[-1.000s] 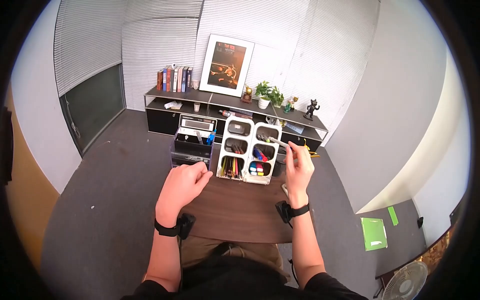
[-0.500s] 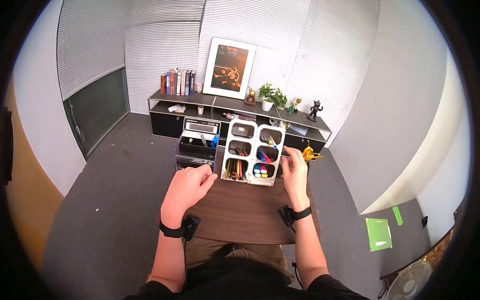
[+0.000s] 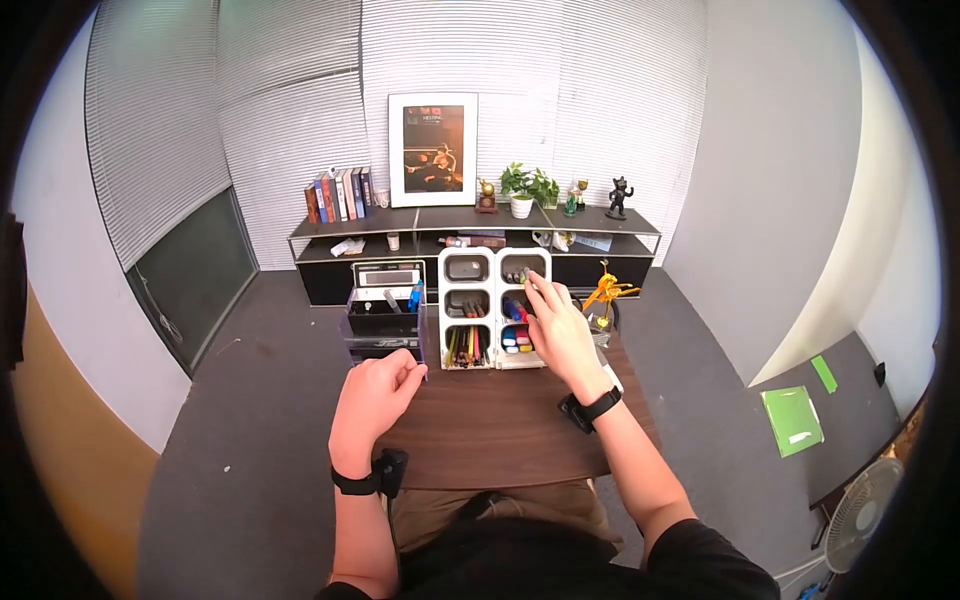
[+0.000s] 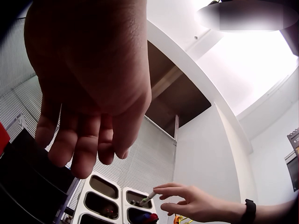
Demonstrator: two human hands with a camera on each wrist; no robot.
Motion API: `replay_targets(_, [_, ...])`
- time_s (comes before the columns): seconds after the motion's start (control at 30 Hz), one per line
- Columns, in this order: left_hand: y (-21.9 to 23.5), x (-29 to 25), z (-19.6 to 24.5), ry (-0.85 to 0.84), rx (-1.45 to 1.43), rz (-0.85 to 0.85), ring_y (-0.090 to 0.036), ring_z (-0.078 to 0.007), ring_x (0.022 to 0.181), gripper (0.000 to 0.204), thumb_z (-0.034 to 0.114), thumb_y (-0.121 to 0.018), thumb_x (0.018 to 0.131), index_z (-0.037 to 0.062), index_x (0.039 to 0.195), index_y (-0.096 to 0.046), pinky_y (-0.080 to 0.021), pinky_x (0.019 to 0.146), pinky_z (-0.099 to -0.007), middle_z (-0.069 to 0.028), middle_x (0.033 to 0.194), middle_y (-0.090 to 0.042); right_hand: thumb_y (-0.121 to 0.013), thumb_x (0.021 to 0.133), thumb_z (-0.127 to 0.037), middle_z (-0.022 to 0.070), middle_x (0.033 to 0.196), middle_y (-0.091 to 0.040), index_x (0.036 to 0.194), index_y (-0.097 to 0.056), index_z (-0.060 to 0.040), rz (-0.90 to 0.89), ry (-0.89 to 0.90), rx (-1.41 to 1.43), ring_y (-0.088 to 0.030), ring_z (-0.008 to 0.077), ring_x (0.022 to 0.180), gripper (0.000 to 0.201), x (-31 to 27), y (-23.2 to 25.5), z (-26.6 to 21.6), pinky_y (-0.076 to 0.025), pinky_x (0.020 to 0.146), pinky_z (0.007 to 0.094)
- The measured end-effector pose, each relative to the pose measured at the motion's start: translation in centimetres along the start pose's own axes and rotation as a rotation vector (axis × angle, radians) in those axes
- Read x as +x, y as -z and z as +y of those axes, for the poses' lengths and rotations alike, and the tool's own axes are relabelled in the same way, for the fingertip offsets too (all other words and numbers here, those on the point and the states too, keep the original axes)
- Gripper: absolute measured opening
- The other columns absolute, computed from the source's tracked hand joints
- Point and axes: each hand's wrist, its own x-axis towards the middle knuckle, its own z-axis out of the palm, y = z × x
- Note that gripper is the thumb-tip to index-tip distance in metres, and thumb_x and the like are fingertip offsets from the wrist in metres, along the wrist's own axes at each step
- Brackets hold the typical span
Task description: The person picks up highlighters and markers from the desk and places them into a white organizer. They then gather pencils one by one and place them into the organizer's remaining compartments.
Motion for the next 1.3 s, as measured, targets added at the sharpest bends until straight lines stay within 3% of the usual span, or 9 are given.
replay_targets(0.1, [-0.2,-0.1,-0.5,0.011,-0.009,0.008,-0.065,-0.0332,0.061,0.027,0.023,-0.075,0.101,0.0029,0.086,-0.066,-0.049,0.06,-0.0434,-0.0132,0.066,-0.066,-0.073,0.093,-0.002,0.018,0.157,-0.055,0.147,-0.058,0.006,0.036,-0.017,0.004,-0.057,0.0385,0.137,0.057,0.0,-0.2,0.2,-0.055,0.11,0.0456])
replay_targets(0.33, [-0.5,0.0,-0.2,0.016,-0.003,-0.016,-0.065,-0.0338,0.061,0.027,0.023,-0.076,0.101,0.0026,0.086,-0.066,-0.049,0.06,-0.0432,-0.0134,0.066,-0.065,-0.071,0.095,-0.001,0.022,0.159,-0.052,0.153,-0.053,0.004,0.063,-0.125,0.101,-0.062,0.0419,0.132,0.061,-1.7,0.6,0.2,-0.056,0.109,0.0471])
replay_targets(0.4, [-0.7,0.0,-0.3,0.008,-0.016,-0.006,-0.065,-0.0338,0.06,0.027,0.023,-0.076,0.101,0.0024,0.086,-0.066,-0.048,0.06,-0.0433,-0.0135,0.065,-0.065,-0.071,0.096,-0.001,0.0224,0.154,-0.056,0.148,-0.059,0.0015,0.144,-0.129,0.175,-0.065,0.0439,0.128,0.053,-2.2,1.8,-1.1,-0.057,0.107,0.047])
replay_targets(0.53, [-0.7,0.0,-0.1,-0.001,0.0,-0.012,-0.064,-0.0328,0.058,0.027,0.023,-0.076,0.101,0.0019,0.086,-0.066,-0.048,0.059,-0.0424,-0.0134,0.065,-0.065,-0.072,0.096,-0.003,0.0204,0.143,-0.061,0.138,-0.066,-0.0009,0.104,-0.154,0.157,-0.066,0.0413,0.126,0.043,-4.0,1.6,-0.6,-0.058,0.103,0.0463])
replay_targets(0.6, [-0.8,0.0,-0.1,0.01,-0.021,-0.023,-0.063,-0.0319,0.057,0.027,0.022,-0.076,0.1,0.0013,0.088,-0.067,-0.048,0.059,-0.041,-0.0134,0.065,-0.066,-0.073,0.096,-0.006,0.0172,0.132,-0.065,0.128,-0.069,-0.0015,-0.22,-0.152,0.155,-0.068,0.0374,0.123,0.033,-4.6,1.1,-0.3,-0.06,0.097,0.0461])
replay_targets(0.63, [-0.8,0.1,0.0,-0.004,-0.015,-0.034,-0.063,-0.0319,0.057,0.027,0.022,-0.076,0.1,0.0013,0.088,-0.067,-0.048,0.059,-0.041,-0.0134,0.065,-0.066,-0.075,0.095,-0.009,0.015,0.127,-0.065,0.129,-0.069,-0.0031,-0.292,-0.164,0.129,-0.068,0.0344,0.12,0.036,-5.1,0.4,-0.2,-0.062,0.094,0.0465])
replay_targets(0.83, [-0.5,0.0,0.6,0.037,0.015,-0.071,-0.063,-0.0271,0.055,0.026,0.021,-0.075,0.102,0.0006,0.088,-0.068,-0.047,0.058,-0.0389,-0.0124,0.064,-0.066,-0.078,0.091,-0.009,0.0141,0.129,-0.062,0.139,-0.062,-0.0062,-0.159,-0.169,0.143,-0.068,0.0351,0.118,0.051,-6.7,-3.0,-0.5,-0.064,0.092,0.0467])
replay_targets(0.9, [-0.5,0.0,0.7,0.101,-0.017,-0.095,-0.064,-0.0345,0.06,0.027,0.024,-0.076,0.102,0.0041,0.086,-0.065,-0.049,0.059,-0.0431,-0.0124,0.065,-0.064,-0.079,0.09,-0.009,0.0142,0.129,-0.061,0.14,-0.061,-0.0061,-0.141,-0.181,0.127,-0.067,0.035,0.118,0.053,-6.9,-3.6,-0.5,-0.064,0.091,0.0464])
replay_targets(1.3, [-1.1,0.0,0.7,0.066,-0.007,-0.078,-0.064,-0.0341,0.058,0.026,0.023,-0.076,0.102,0.0044,0.086,-0.067,-0.049,0.059,-0.0428,-0.0125,0.064,-0.063,-0.074,0.093,-0.006,0.0114,0.111,-0.065,0.112,-0.059,-0.0059,-0.039,-0.149,0.117,-0.071,0.0331,0.104,0.025,-6.2,-3.3,-0.2,-0.062,0.082,0.0457])
